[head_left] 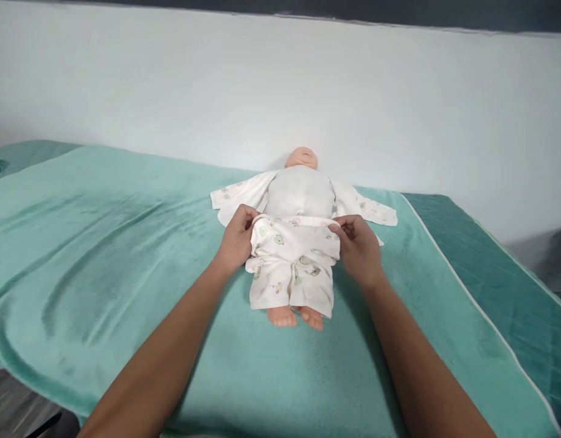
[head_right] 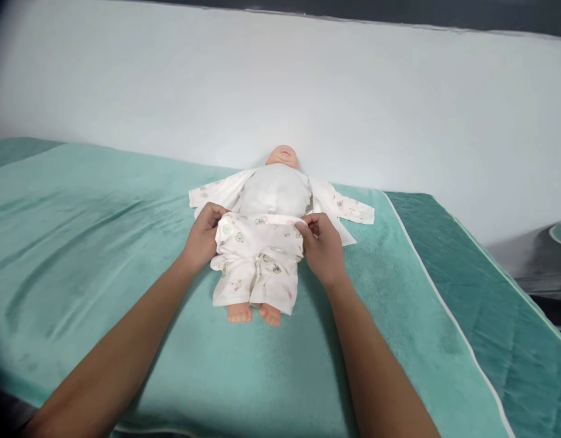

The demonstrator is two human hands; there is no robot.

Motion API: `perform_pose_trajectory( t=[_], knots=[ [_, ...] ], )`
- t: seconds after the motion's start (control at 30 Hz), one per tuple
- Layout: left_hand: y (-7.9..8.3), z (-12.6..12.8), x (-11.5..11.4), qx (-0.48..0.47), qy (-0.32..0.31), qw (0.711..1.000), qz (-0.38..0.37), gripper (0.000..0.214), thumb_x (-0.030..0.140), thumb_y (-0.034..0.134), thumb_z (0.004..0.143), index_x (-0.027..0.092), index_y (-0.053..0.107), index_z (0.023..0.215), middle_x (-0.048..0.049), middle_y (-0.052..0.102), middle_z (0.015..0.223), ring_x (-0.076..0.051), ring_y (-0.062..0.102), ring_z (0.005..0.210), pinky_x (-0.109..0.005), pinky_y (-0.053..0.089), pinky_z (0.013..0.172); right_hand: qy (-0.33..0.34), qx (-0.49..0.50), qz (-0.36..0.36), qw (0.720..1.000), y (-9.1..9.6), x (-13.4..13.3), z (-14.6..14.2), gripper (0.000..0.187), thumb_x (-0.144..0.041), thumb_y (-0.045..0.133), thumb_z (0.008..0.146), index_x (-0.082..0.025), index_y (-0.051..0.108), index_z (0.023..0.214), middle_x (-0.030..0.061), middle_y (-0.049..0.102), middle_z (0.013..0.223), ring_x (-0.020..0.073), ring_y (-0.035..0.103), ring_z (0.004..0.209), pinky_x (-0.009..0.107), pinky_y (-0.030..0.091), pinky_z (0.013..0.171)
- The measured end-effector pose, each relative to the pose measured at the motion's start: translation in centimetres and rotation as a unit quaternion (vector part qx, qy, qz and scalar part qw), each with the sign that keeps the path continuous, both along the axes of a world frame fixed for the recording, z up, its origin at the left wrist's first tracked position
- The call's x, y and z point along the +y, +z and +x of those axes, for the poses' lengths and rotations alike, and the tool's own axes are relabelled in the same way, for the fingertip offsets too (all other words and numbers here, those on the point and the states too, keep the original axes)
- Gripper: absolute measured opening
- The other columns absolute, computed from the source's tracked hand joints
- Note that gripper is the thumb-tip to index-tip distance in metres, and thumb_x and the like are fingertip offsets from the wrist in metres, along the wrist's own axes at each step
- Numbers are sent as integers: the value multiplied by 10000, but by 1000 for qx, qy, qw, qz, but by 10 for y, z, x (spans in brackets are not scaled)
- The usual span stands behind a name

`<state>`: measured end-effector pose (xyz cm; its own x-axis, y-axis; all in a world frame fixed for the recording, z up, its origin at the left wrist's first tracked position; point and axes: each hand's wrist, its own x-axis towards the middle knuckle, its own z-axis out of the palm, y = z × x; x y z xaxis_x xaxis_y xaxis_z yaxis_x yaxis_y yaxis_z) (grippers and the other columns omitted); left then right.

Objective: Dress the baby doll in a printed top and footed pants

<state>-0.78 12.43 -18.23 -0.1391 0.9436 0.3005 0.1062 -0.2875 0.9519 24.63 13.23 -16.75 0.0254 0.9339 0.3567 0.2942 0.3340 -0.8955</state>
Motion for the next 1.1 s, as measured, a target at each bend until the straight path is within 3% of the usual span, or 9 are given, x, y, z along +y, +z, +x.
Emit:
perform_pose_trajectory(
  t=[0.1,0.2,0.33,0.47,0.6,0.73,0.87,1.0,1.1],
  knots=[
    [-5,1,8,20,49,999,2,112,197,584,842,232,481,867,34,545,796,-133,501,736,-257,393,664,-8,4,-44,999,0,13,0,174,-394,644,883,-257,538,858,-19,568,715,157,495,619,297,388,576],
    [-8,2,15,53,79,995,-2,105,230,558,866,236,453,868,30,527,817,-138,494,757,-262,391,695,-17,-26,-24,999,4,26,-1,200,-421,640,882,-261,521,861,-28,518,681,161,463,607,307,374,581],
    [-11,3,19,89,87,992,-18,118,261,544,871,245,428,882,30,525,821,-146,483,775,-266,387,718,-55,-75,51,994,9,44,-5,214,-447,612,908,-257,513,905,2,581,815,186,518,718,337,413,715],
    [-13,2,20,113,79,990,-26,134,268,542,854,248,421,909,30,544,840,-149,486,783,-267,388,736,-69,-85,66,992,4,57,-10,251,-489,591,911,-254,502,910,26,622,959,220,565,879,349,415,834],
    [-10,2,20,143,38,988,-40,258,239,598,769,254,478,997,21,620,927,-177,540,870,-277,413,790,-39,-44,30,998,-5,60,-11,258,-488,604,888,-248,513,879,13,615,950,195,560,844,338,434,835],
    [-3,-3,24,175,-15,983,-46,286,271,611,778,240,557,1057,-3,671,1024,-209,584,977,-306,428,884,-24,-41,-48,998,-7,54,-3,302,-522,636,859,-233,561,817,-5,590,804,169,516,747,314,432,711],
    [1,-11,32,175,-79,979,-65,258,334,624,793,232,619,1031,-7,697,1050,-223,597,1013,-316,445,897,88,7,-146,985,0,45,11,367,-564,714,795,-229,584,869,-27,577,718,136,480,627,264,376,555],
    [0,-15,38,89,-119,979,-136,254,321,648,765,230,629,1001,-2,691,1000,-195,604,930,-290,462,788,151,17,-173,973,6,39,17,403,-471,820,691,-227,574,898,-13,651,849,121,525,652,241,399,550],
    [0,-13,38,-9,-140,973,-185,269,324,704,735,220,632,972,-2,692,913,-162,606,796,-260,459,678,141,12,-194,971,2,39,14,383,-430,820,686,-238,558,889,-22,651,812,114,491,594,239,372,500]
  ],
)
